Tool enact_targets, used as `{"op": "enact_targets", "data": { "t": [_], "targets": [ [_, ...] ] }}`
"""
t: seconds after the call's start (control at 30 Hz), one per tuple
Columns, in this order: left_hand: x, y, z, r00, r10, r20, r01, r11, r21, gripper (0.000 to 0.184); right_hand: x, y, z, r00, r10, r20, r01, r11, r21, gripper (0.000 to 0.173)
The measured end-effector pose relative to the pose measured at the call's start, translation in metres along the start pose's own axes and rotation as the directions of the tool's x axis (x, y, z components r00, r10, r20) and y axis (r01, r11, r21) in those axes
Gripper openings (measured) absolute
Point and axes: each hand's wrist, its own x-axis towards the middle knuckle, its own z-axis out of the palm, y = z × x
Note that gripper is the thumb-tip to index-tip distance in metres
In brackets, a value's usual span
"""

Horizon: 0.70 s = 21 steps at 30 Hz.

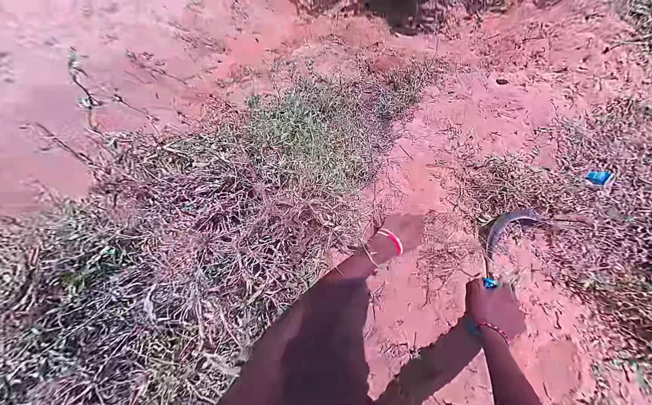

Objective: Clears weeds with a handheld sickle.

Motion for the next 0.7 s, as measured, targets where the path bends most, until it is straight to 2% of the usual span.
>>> {"op": "enact_targets", "data": {
  "t": [0.1, 0.17, 0.2, 0.23, 0.3, 0.37, 0.4, 0.43, 0.47, 0.5, 0.53, 0.57, 0.63, 0.67, 0.7],
  "targets": [
    [-0.019, 0.004, -0.061, 0.98, 0.025, -0.199, 0.003, 0.99, 0.14, 0.038, 0.002, -0.001, 0.004, 1.0, -0.01, -0.021, 0.011, 0.999, 0.042, 0.052],
    [-0.058, 0.01, -0.117, 0.957, -0.039, -0.287, 0.103, 0.972, 0.212, 0.04, 0.003, 0.001, 0.005, 1.0, -0.01, -0.025, 0.011, 0.998, 0.054, 0.054],
    [-0.083, 0.005, -0.146, 0.927, -0.109, -0.359, 0.2, 0.953, 0.227, 0.042, 0.003, 0.003, 0.006, 1.0, -0.01, -0.024, 0.011, 0.999, 0.048, 0.055],
    [-0.102, -0.016, -0.171, 0.865, -0.143, -0.481, 0.293, 0.922, 0.252, 0.039, 0.004, 0.003, 0.006, 1.0, -0.009, -0.022, 0.01, 0.999, 0.049, 0.055],
    [-0.137, -0.079, -0.221, 0.681, -0.241, -0.691, 0.55, 0.791, 0.266, 0.034, 0.005, 0.003, 0.007, 0.999, -0.007, -0.032, 0.008, 0.999, 0.054, 0.054],
    [-0.172, -0.14, -0.256, 0.498, -0.47, -0.729, 0.808, 0.556, 0.195, 0.047, 0.004, 0.005, 0.008, 1.0, -0.007, -0.017, 0.008, 0.998, 0.069, 0.054],
    [-0.186, -0.159, -0.267, 0.396, -0.581, -0.711, 0.894, 0.421, 0.154, 0.059, 0.005, 0.006, 0.009, 1.0, -0.008, -0.015, 0.009, 0.997, 0.071, 0.054],
    [-0.194, -0.164, -0.275, 0.324, -0.633, -0.703, 0.932, 0.341, 0.122, 0.072, 0.009, 0.005, 0.01, 1.0, -0.008, -0.029, 0.01, 0.997, 0.071, 0.054],
    [-0.196, -0.152, -0.278, 0.313, -0.633, -0.708, 0.939, 0.317, 0.131, 0.075, 0.012, 0.006, 0.011, 0.999, -0.007, -0.047, 0.01, 0.998, 0.065, 0.054],
    [-0.191, -0.126, -0.274, 0.356, -0.603, -0.714, 0.921, 0.357, 0.158, 0.073, 0.012, 0.008, 0.014, 0.998, -0.006, -0.056, 0.01, 0.997, 0.07, 0.054],
    [-0.18, -0.092, -0.263, 0.445, -0.538, -0.715, 0.876, 0.428, 0.223, 0.068, 0.011, 0.008, 0.015, 0.999, -0.002, -0.055, 0.006, 0.997, 0.079, 0.053],
    [-0.162, -0.06, -0.246, 0.577, -0.448, -0.683, 0.793, 0.506, 0.339, 0.065, 0.011, 0.007, 0.014, 0.999, 0.0, -0.054, 0.004, 0.997, 0.075, 0.053],
    [-0.104, -0.017, -0.205, 0.853, -0.223, -0.471, 0.482, 0.681, 0.551, 0.072, 0.01, 0.006, 0.012, 0.999, -0.002, -0.05, 0.006, 0.998, 0.067, 0.051],
    [-0.063, -0.01, -0.182, 0.937, -0.131, -0.325, 0.312, 0.736, 0.601, 0.076, 0.01, 0.005, 0.011, 0.999, -0.002, -0.05, 0.005, 0.998, 0.061, 0.05],
    [-0.019, -0.014, -0.157, 0.976, -0.091, -0.197, 0.195, 0.767, 0.611, 0.08, 0.01, 0.004, 0.011, 0.999, 0.004, -0.046, -0.001, 0.999, 0.046, 0.05]
  ]
}}
